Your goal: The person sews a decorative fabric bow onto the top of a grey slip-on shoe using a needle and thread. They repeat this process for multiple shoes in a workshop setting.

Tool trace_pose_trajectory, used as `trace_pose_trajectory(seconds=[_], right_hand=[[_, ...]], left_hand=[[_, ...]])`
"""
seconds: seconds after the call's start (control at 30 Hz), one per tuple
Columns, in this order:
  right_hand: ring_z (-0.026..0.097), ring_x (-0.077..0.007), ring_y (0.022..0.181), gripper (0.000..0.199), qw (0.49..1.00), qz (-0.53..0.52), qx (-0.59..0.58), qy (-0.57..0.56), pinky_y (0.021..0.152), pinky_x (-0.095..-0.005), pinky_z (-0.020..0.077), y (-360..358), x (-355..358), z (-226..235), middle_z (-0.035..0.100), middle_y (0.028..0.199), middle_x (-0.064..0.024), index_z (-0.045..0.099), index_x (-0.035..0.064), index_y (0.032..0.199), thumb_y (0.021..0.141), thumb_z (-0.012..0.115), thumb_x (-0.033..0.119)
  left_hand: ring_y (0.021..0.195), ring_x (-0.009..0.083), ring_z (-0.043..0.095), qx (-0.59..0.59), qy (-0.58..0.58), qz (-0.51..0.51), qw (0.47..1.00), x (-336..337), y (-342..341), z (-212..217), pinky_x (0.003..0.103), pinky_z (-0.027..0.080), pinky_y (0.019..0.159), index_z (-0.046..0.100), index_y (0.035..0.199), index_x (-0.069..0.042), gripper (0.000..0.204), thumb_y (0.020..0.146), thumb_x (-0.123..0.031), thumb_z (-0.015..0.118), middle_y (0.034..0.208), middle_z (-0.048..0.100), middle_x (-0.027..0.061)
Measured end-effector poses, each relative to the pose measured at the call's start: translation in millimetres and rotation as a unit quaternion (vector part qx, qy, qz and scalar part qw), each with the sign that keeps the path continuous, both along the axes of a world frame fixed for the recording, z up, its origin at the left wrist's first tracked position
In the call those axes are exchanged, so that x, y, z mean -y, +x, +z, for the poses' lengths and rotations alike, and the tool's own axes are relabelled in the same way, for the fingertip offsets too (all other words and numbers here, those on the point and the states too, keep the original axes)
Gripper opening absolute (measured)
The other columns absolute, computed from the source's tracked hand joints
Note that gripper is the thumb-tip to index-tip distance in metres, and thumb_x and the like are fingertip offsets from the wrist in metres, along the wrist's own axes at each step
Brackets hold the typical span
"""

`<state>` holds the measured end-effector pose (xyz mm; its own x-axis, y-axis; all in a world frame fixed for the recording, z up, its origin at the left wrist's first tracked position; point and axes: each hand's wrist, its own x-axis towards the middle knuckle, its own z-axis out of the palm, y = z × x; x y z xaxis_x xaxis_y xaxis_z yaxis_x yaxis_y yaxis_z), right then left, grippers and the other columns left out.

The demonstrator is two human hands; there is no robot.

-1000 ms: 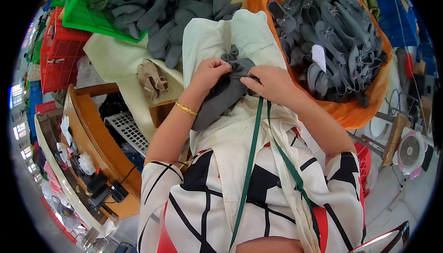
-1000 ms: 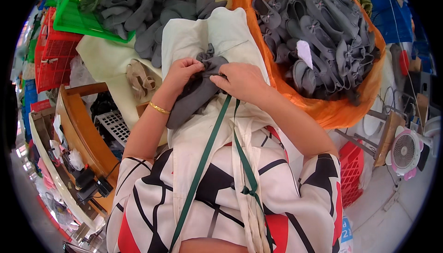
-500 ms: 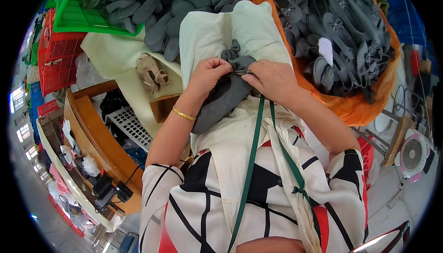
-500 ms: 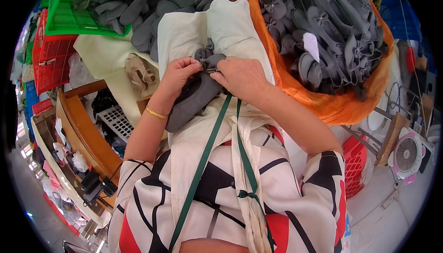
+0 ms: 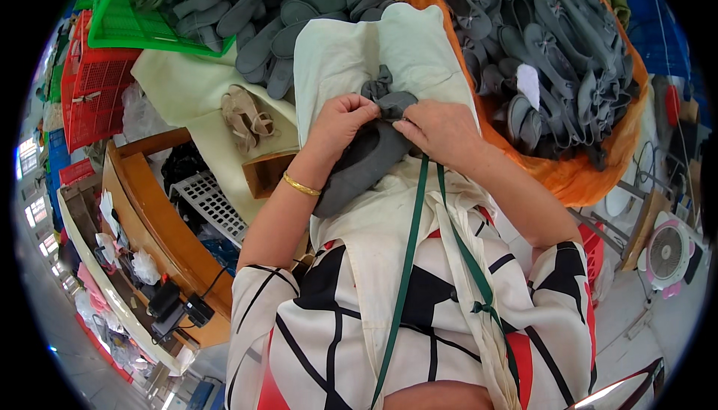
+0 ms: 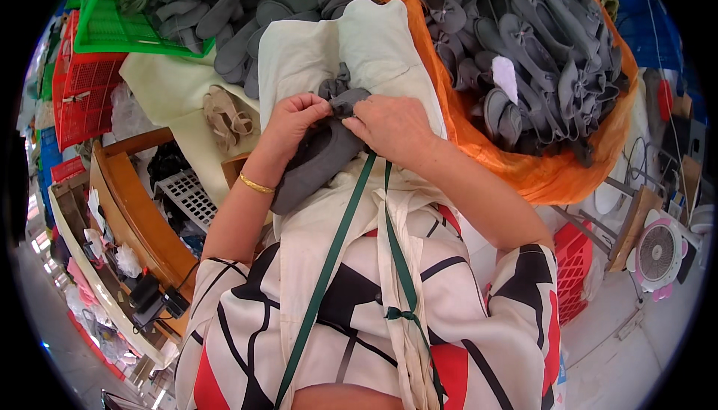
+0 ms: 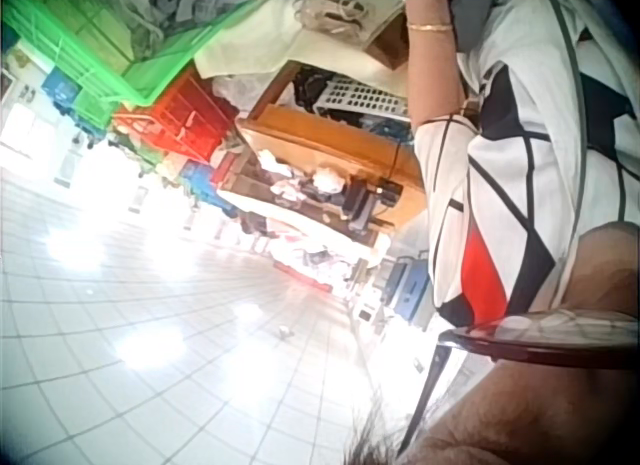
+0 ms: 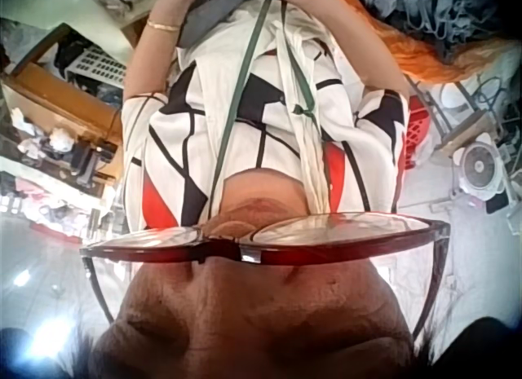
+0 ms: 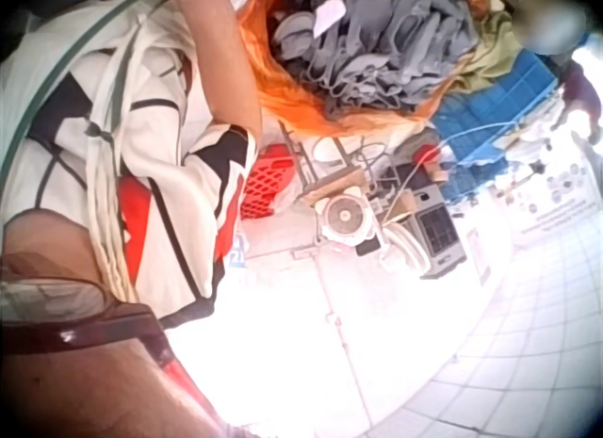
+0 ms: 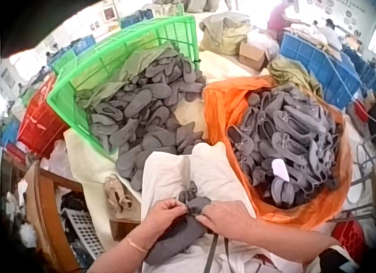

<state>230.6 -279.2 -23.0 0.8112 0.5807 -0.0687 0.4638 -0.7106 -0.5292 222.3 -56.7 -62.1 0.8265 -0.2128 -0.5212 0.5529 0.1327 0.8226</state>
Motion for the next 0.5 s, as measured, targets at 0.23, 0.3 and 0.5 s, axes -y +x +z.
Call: trace_pose_trajectory(seconds=[0.23,0.3,0.5], right_hand=[[0.066,-0.0266,0.086,0.033,0.994,0.015,-0.057,0.088,0.07,-0.0391,0.0518,-31,12,32,0.067,0.095,-0.0086,0.066,0.0081,0.106,0.09,0.067,0.037],[0.068,-0.018,0.082,0.024,0.951,-0.093,-0.249,0.155,0.068,-0.0328,0.0537,-29,11,32,0.069,0.101,-0.0094,0.063,0.0064,0.103,0.093,0.067,0.028],[0.064,-0.013,0.077,0.012,0.556,-0.282,-0.505,0.598,0.06,-0.0234,0.0513,-8,25,-7,0.067,0.097,-0.006,0.059,0.0077,0.1,0.099,0.06,0.02]], left_hand=[[0.077,0.0121,0.058,0.2,0.228,-0.021,0.953,4,-16,27,0.026,0.046,0.07,0.069,0.089,-0.002,0.012,0.088,-0.013,0.069,0.085,0.063,0.0029],[0.077,0.0161,0.058,0.263,0.238,-0.039,0.934,9,-25,48,0.028,0.046,0.069,0.069,0.087,-0.002,0.011,0.087,-0.013,0.069,0.085,0.061,0.0056],[0.075,0.0234,0.059,0.23,0.283,-0.125,0.923,8,-42,46,0.033,0.048,0.069,0.068,0.085,0.001,0.014,0.084,-0.013,0.068,0.085,0.062,0.0115]])
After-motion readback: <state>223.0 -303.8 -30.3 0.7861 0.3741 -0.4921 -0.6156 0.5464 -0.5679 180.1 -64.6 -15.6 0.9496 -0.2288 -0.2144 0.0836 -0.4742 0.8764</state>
